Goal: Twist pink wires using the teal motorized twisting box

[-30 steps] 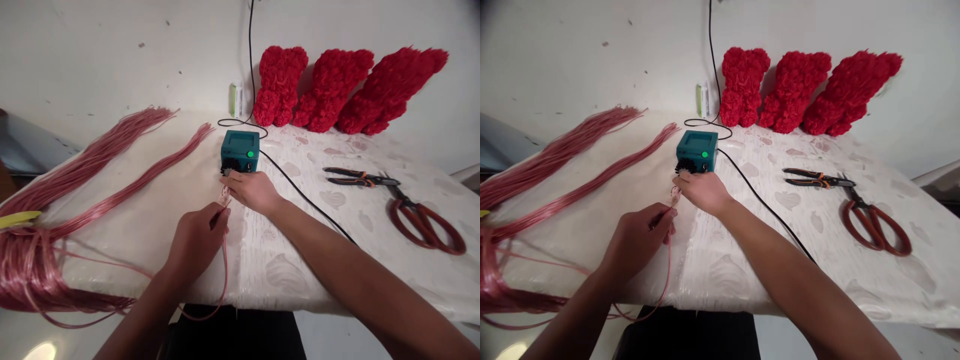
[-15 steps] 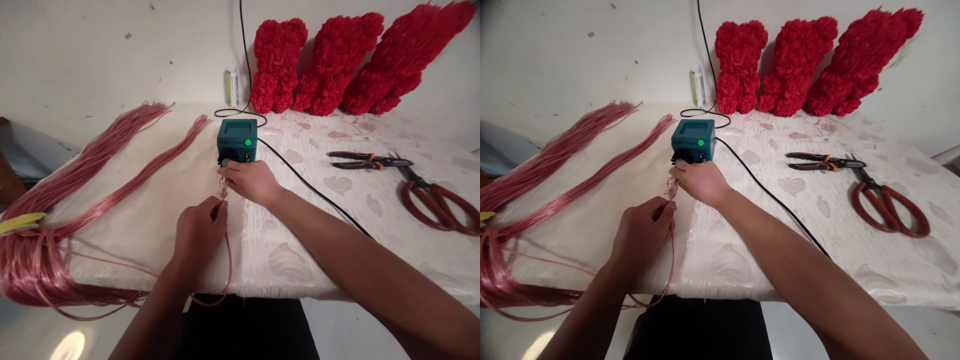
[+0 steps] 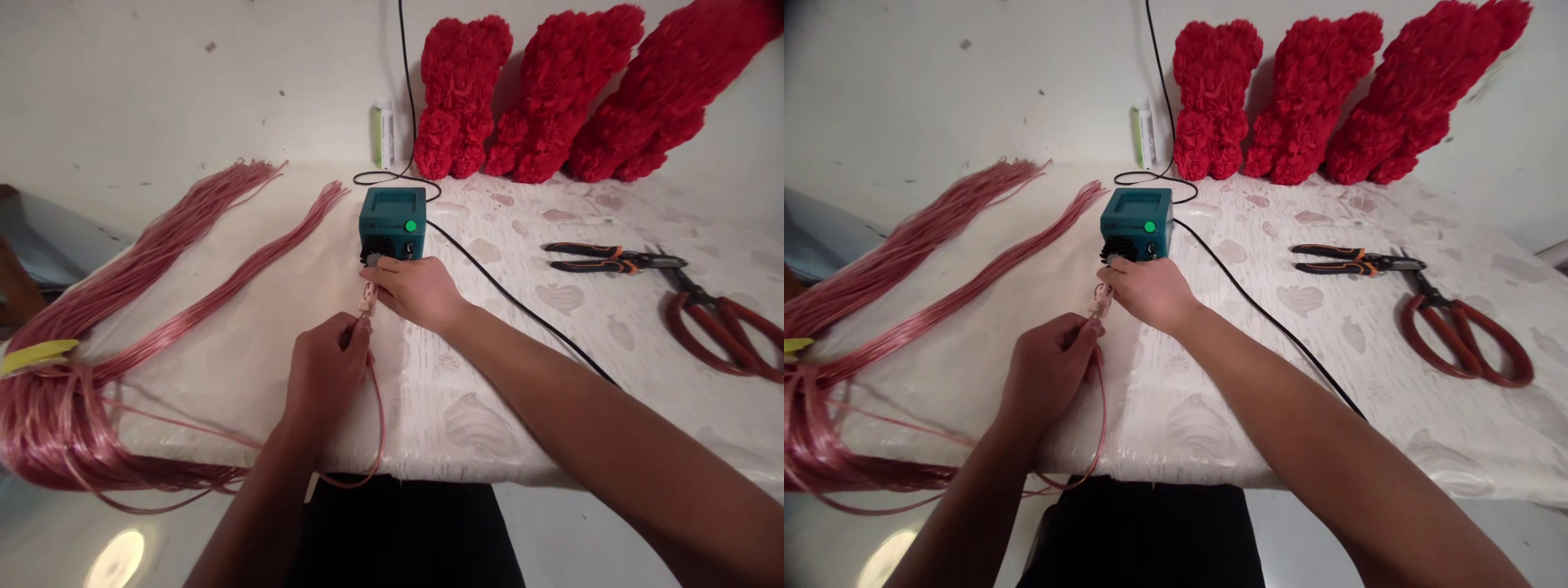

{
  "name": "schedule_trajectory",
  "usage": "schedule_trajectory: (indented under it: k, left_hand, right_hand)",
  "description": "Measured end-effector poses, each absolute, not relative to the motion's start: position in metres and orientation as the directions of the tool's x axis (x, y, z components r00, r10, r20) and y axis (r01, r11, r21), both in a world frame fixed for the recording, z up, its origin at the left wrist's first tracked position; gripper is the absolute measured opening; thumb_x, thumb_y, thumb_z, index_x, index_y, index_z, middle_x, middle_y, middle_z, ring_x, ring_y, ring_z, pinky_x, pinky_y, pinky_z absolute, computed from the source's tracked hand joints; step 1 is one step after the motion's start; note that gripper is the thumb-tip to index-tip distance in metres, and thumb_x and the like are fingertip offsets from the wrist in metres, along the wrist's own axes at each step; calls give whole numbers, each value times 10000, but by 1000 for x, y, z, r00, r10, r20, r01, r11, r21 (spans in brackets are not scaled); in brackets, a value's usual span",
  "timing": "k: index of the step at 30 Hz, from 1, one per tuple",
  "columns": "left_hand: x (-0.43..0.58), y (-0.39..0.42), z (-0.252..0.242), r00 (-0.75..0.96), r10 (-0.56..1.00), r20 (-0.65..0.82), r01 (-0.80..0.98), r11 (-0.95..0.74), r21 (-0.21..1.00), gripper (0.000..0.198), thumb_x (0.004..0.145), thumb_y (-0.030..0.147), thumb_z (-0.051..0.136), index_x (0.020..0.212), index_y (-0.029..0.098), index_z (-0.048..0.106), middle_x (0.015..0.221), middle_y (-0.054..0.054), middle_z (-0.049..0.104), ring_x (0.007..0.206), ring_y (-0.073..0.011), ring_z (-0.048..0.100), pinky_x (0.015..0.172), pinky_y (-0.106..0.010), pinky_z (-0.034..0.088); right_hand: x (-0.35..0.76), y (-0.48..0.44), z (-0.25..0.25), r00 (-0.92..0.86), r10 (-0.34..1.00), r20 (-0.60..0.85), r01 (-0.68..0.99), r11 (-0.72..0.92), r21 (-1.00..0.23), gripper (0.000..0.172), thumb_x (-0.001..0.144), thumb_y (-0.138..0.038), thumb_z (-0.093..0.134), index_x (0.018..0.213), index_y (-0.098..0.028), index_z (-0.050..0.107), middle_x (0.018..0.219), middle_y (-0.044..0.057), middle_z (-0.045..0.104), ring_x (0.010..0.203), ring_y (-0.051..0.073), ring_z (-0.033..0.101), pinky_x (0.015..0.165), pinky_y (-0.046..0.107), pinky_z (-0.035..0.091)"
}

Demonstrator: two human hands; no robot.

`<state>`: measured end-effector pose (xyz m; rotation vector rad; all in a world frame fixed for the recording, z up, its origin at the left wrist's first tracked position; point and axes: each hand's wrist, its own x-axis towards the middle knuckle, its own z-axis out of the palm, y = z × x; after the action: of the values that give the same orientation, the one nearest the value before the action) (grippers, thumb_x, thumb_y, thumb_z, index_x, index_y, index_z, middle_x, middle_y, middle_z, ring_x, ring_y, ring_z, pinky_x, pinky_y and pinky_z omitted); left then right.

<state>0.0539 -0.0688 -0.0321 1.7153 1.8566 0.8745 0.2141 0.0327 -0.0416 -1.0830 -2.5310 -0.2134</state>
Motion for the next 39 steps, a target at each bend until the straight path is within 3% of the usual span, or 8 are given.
schedule_trajectory:
  k: [17,22,31,39]
  left_hand:
    - [55,-64,-33,-77,997,26,640,30,768,296,942,359,516,752,200,679,587,14,687,464,-146,573,547,-289,398]
    - [55,-63,-35,-76,997,33,602,20,799,299,950,371,517,766,200,679,579,15,681,455,-145,572,542,-285,414]
    - [56,-65,-33,-62,998,-1,565,36,824,248,959,339,512,864,208,700,650,45,704,396,-103,530,501,-267,427]
    - [55,-66,-33,-59,998,24,561,13,827,246,958,300,503,832,202,690,579,47,667,453,-122,587,550,-268,452]
  right_hand:
    - [214,33,-45,-620,666,414,738,675,19,356,1024,-314,448,1297,-236,662,1085,51,720,817,197,647,532,335,174]
    - [214,32,-45,-613,673,415,740,673,2,422,1001,-311,470,1397,-250,605,1161,64,713,856,208,649,540,332,211]
    - [213,31,-45,-622,669,406,732,681,-1,414,1022,-302,460,1406,-240,603,1204,66,718,863,204,657,538,334,221]
    - [212,31,-42,-617,685,388,742,671,-5,406,1030,-307,471,1410,-246,597,1190,59,722,857,205,663,531,343,212]
